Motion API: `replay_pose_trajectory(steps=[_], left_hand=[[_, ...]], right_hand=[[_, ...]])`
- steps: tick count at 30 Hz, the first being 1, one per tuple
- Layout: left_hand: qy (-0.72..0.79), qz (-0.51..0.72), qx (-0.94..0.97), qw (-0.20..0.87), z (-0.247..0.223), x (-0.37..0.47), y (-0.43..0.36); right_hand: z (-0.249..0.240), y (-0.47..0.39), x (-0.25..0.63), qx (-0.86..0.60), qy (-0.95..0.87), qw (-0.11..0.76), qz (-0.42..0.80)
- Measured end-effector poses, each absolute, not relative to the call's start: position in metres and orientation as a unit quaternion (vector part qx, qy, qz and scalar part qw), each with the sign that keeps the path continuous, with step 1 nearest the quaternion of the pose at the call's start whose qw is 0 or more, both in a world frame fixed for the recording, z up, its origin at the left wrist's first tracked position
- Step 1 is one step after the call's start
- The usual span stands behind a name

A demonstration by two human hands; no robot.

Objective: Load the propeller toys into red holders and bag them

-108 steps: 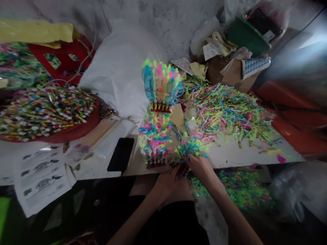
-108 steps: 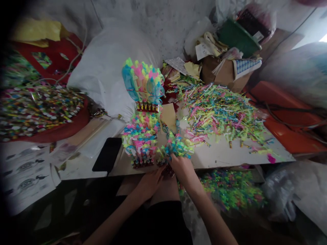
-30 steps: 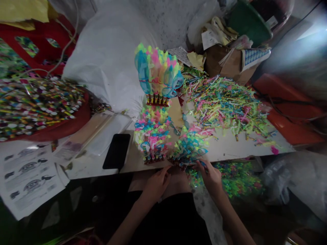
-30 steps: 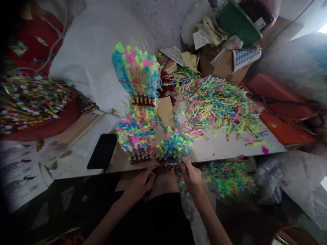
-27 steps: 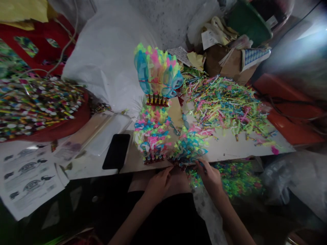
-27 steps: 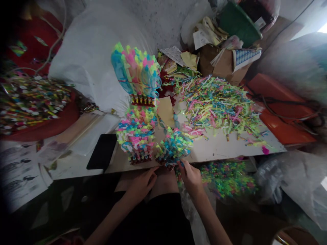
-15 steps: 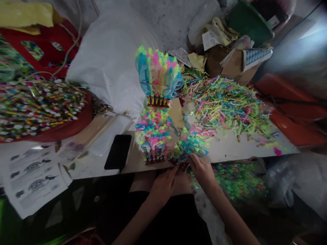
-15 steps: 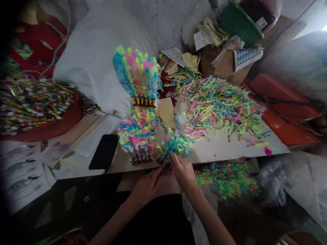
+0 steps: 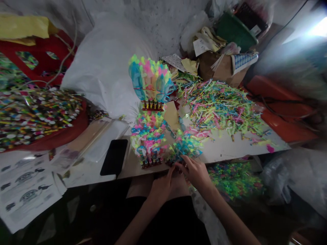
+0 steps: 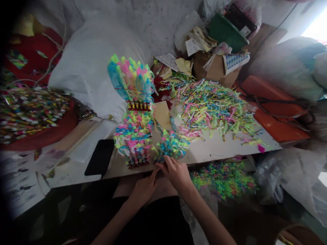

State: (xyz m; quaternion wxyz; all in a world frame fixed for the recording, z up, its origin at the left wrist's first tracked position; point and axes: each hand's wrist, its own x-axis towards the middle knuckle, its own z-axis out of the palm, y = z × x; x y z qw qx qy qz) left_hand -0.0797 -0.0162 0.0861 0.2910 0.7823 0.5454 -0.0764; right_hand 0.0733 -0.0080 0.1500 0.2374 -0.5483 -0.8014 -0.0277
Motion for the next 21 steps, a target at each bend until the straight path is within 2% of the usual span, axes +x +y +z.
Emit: replay_pose_trajectory(steps=[3, 6, 9, 14, 21], left_hand=[[0.542, -0.074, 0.781, 0.302, 0.090, -0.081, -0.015], [0.543, -0.065, 0.778, 0.311, 0.090, -0.083, -0.014], [0.540, -0.059, 0.775, 0.322, 0.087, -0.085, -0.012], [0.545, -0.060, 0.766, 0.336, 0.087, -0.087, -0.011], [0.545, -0.064, 0.761, 0.346, 0.093, -0.085, -0.012]], right_hand=[[0.159, -0.015, 0.102, -0.563, -0.766, 0.309, -0.020], [0.143, 0.001, 0.143, -0.682, -0.633, 0.367, -0.027], [0.102, 0.038, 0.182, -0.744, -0.604, 0.285, -0.028], [0.038, 0.083, 0.210, -0.659, -0.737, 0.148, -0.041], [0.027, 0.064, 0.220, -0.683, -0.720, 0.108, -0.057]])
